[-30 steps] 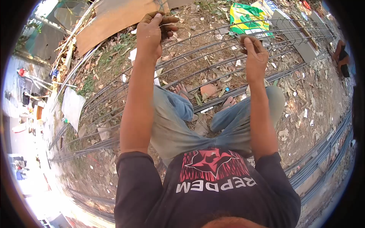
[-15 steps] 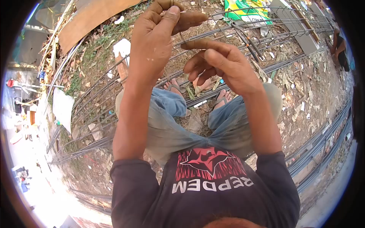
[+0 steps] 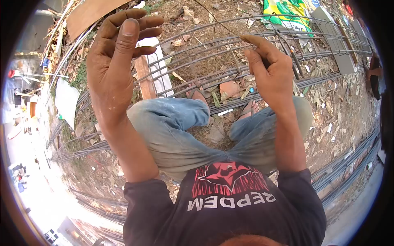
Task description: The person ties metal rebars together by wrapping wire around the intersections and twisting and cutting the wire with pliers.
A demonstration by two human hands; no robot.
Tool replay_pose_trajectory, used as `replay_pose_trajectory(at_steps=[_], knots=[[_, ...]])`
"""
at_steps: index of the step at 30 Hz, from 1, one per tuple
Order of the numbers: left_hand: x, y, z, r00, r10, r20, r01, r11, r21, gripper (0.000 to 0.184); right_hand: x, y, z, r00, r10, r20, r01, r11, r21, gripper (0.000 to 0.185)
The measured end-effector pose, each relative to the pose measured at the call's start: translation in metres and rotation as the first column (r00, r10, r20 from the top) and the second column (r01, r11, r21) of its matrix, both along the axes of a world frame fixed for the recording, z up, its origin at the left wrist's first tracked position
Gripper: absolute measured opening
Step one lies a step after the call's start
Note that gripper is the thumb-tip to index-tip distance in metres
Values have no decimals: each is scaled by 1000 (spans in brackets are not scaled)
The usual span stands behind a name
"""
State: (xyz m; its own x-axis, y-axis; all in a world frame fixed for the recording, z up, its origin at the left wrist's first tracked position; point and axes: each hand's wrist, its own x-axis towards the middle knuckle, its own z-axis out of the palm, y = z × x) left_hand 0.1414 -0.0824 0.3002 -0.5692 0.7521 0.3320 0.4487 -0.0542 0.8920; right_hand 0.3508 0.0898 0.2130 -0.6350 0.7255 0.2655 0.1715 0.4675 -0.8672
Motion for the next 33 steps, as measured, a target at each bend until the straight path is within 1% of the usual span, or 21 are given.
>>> replay_pose_trajectory(at_steps=[2, 3, 5, 6, 7, 8, 10, 11, 14, 15, 18, 19, 21, 23, 24, 25, 28, 29, 30, 31, 33], knots=[[2, 0, 0, 995, 37, -90, -41, 998, -41, 44, -6, -3, 2, 1000, 0, 20, 0, 1000, 13, 26], [5, 0, 0, 995, 37, -96, -40, 999, -36, 45, -10, -6, 4, 998, 28, 57, -30, 999, 32, 26], [2, -6, -2, 999, 17, -48, -20, 999, -47, 42, -17, -12, 8, 988, 76, 133, -86, 994, 71, 25], [1, -8, -2, 1000, 3, -26, -5, 999, -51, 40, -22, -16, 5, 988, 110, 104, -122, 986, 111, 25], [2, -9, -2, 998, 63, 20, -63, 998, 1, 35, -28, -22, -1, 987, 143, 74, -153, 977, 152, 24], [0, -12, -1, 995, 95, 24, -96, 995, 27, 34, -34, -26, -4, 984, 174, 42, -179, 965, 193, 24], [-6, -19, 2, 987, 159, 29, -160, 984, 71, 31, -40, -36, -5, 970, 243, -11, -238, 957, 166, 24], [-6, -19, 3, 966, 260, 8, -260, 963, 71, 33, -41, -38, -5, 959, 279, -40, -270, 950, 155, 24], [-21, -27, 2, 936, 349, -37, -348, 937, 43, 34, -43, -37, -4, 902, 391, -185, -336, 903, 269, 25], [-23, -30, 1, 928, 374, 2, -374, 927, 23, 36, -41, -36, -2, 872, 435, -222, -372, 886, 276, 30], [-31, -39, 0, 954, 301, 2, -301, 954, -17, 37, -28, -28, 5, 828, 544, -134, -496, 823, 277, 32], [-28, -38, 1, 945, 326, -13, -326, 945, -15, 38, -26, -27, 5, 822, 555, -126, -518, 822, 237, 32], [-23, -38, 4, 950, 310, -32, -311, 949, -42, 38, -20, -27, 6, 809, 578, -108, -560, 813, 157, 32], [-20, -35, 5, 956, 291, -34, -293, 955, -48, 38, -10, -29, 9, 787, 608, -105, -617, 772, -152, 33], [-20, -34, 4, 959, 282, -27, -283, 958, -45, 38, -6, -31, 11, 772, 626, -110, -626, 720, -299, 34], [-20, -32, 4, 962, 273, -22, -273, 961, -41, 38, -3, -34, 9, 767, 626, -143, -617, 659, -430, 31], [-17, -27, 4, 967, 251, -30, -252, 967, -29, 38, 3, -37, 2, 759, 648, -58, -622, 696, -359, 28], [-15, -23, 3, 970, 239, -49, -240, 970, -27, 38, 4, -42, -6, 798, 601, -46, -596, 773, -217, 27], [-11, -20, 2, 972, 229, -62, -231, 972, -33, 38, 5, -45, -14, 809, 586, -51, -585, 790, -184, 29], [-5, -14, 2, 977, 205, -59, -205, 979, 2, 38, 7, -47, -21, 818, 572, -54, -573, 804, -158, 30], [7, -2, 5, 985, 170, -1, -170, 984, 48, 40, 12, -49, -28, 829, 554, -72, -558, 819, -134, 31]])
